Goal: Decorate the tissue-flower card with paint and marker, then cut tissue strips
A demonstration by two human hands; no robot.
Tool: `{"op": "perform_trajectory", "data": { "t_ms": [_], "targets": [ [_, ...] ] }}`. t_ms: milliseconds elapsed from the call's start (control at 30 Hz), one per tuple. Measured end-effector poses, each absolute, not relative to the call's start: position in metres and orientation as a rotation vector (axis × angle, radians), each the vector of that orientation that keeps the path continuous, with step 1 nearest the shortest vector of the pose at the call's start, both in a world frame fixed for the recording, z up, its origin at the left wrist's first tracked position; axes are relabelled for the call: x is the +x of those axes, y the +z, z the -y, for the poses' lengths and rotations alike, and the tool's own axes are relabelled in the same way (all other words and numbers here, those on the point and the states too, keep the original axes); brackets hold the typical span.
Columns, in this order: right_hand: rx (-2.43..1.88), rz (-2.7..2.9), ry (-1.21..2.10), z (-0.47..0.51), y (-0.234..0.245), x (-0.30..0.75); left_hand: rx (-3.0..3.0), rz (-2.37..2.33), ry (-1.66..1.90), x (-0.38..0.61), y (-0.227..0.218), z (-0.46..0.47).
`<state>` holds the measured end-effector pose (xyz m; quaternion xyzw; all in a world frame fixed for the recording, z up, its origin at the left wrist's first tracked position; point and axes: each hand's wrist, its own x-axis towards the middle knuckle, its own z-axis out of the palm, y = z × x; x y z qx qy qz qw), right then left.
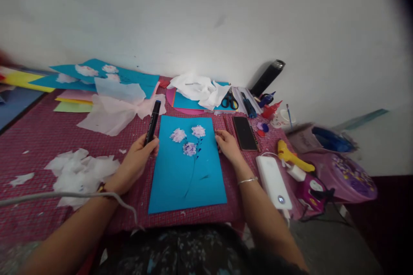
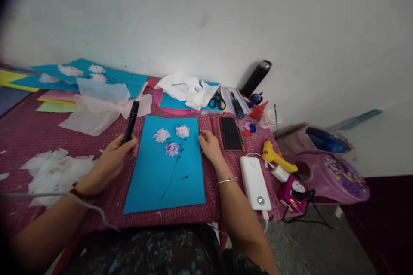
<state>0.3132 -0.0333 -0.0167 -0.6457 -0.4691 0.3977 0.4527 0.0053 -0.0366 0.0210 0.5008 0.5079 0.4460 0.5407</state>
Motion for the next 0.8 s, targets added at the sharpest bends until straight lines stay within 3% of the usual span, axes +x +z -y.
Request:
{"op": "perform_trajectory", "data": {
  "t_ms": [467, 633, 800],
  "targets": [
    [-1.506, 1.124, 0.981, 0.042, -0.008, 0.300, 1.091, -1.189, 0.897, 0.019, 0.010, 0.040],
    [-1.444, 1.144, 1.123, 0.049, -0.001, 0.292, 1.213, -1.208, 0.818, 0.020, 0.014, 0.041],
    [-1.375, 1.164, 1.242, 0.050, 0.007, 0.293, 1.093, -1.364, 1.105, 0.010, 0.012, 0.037]
  ]
}}
